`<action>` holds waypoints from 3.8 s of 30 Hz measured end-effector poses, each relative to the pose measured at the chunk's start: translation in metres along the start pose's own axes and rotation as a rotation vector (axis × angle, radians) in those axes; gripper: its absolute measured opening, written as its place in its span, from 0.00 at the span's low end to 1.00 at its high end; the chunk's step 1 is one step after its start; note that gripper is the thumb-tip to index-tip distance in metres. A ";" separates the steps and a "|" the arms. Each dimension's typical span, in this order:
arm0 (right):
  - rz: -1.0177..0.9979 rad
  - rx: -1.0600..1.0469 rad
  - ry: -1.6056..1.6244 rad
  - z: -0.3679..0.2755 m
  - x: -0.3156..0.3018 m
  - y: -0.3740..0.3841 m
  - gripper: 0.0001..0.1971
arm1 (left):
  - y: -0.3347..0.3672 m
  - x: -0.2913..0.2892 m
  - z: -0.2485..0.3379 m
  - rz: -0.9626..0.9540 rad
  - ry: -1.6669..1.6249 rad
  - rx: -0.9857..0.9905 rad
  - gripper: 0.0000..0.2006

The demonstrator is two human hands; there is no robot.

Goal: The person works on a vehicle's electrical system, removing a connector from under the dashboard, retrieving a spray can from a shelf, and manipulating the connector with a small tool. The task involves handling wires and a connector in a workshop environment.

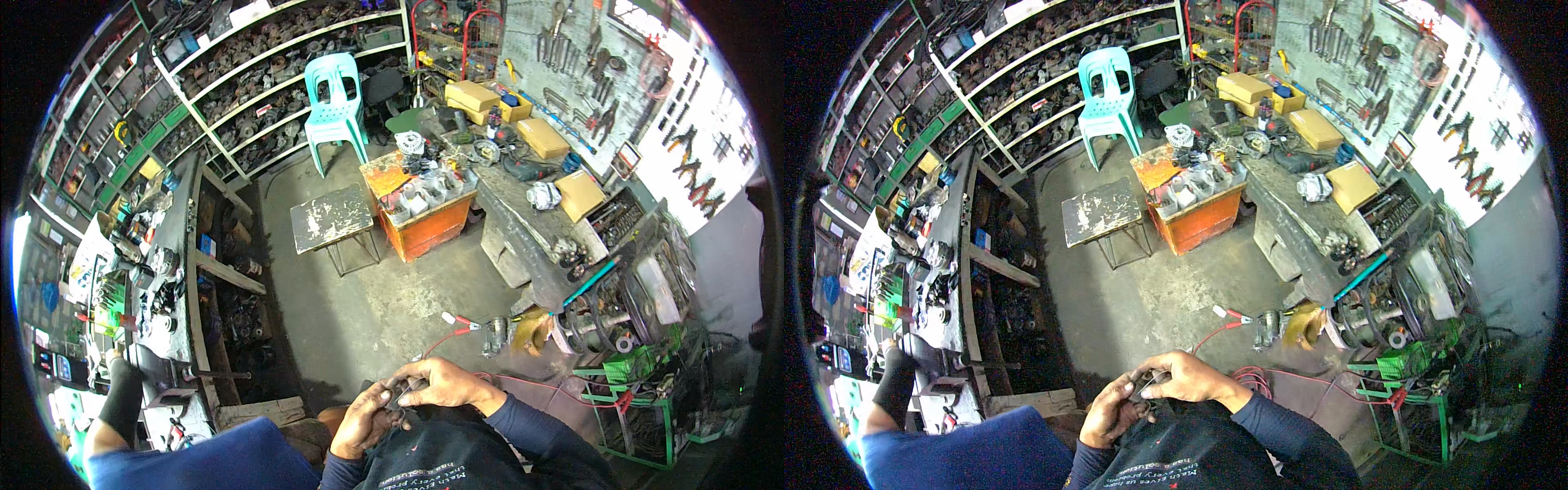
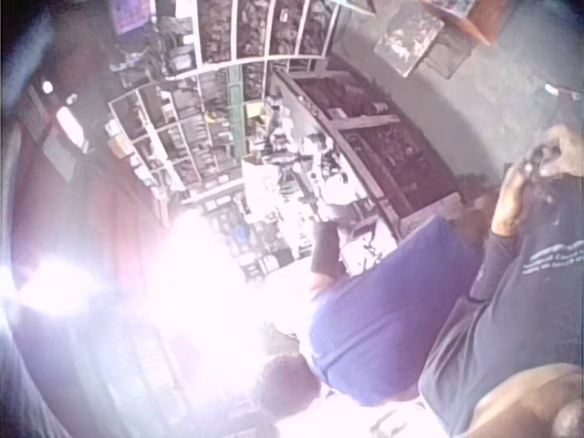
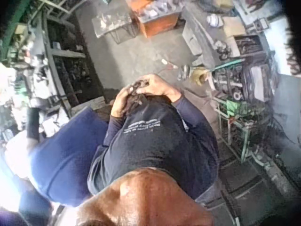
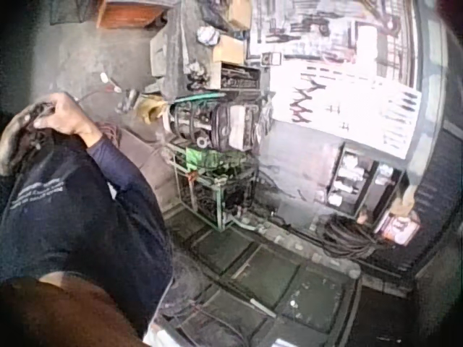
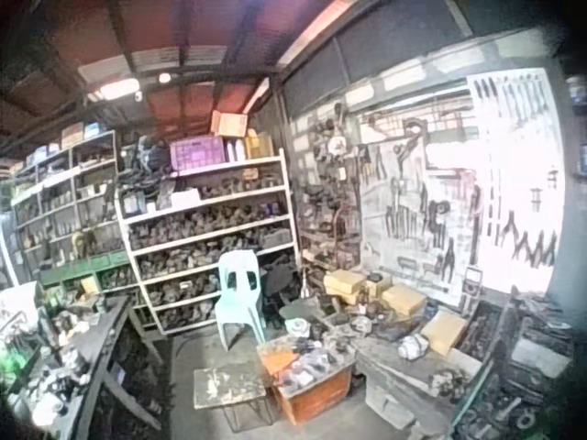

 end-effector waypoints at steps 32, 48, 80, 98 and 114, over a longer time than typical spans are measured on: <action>0.225 0.062 -0.030 -0.012 -0.041 0.751 0.20 | 0.201 -0.482 0.554 0.675 -0.053 0.223 0.09; 0.682 -0.107 -0.026 -0.032 -0.134 0.987 0.16 | 0.380 -0.641 0.786 0.557 0.134 0.031 0.14; 2.030 -0.446 0.795 -0.171 -0.396 1.015 0.17 | 0.944 -0.363 0.870 -0.806 0.804 -0.768 0.16; 2.955 0.211 1.780 -0.038 -0.378 1.384 0.14 | 1.384 -0.431 0.846 -2.295 2.773 -0.785 0.13; 2.460 -1.586 2.859 -0.007 -0.549 1.611 0.13 | 1.443 -0.461 0.783 -2.305 2.844 -0.552 0.16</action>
Point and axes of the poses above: each hand's wrist, its own y-axis towards the middle knuckle, its own x-axis out of the palm, z = x × y, the point moved 5 cm from there along y, towards the middle knuckle, and after that the axes turned 8 degrees about y, right-handed, at the moved point
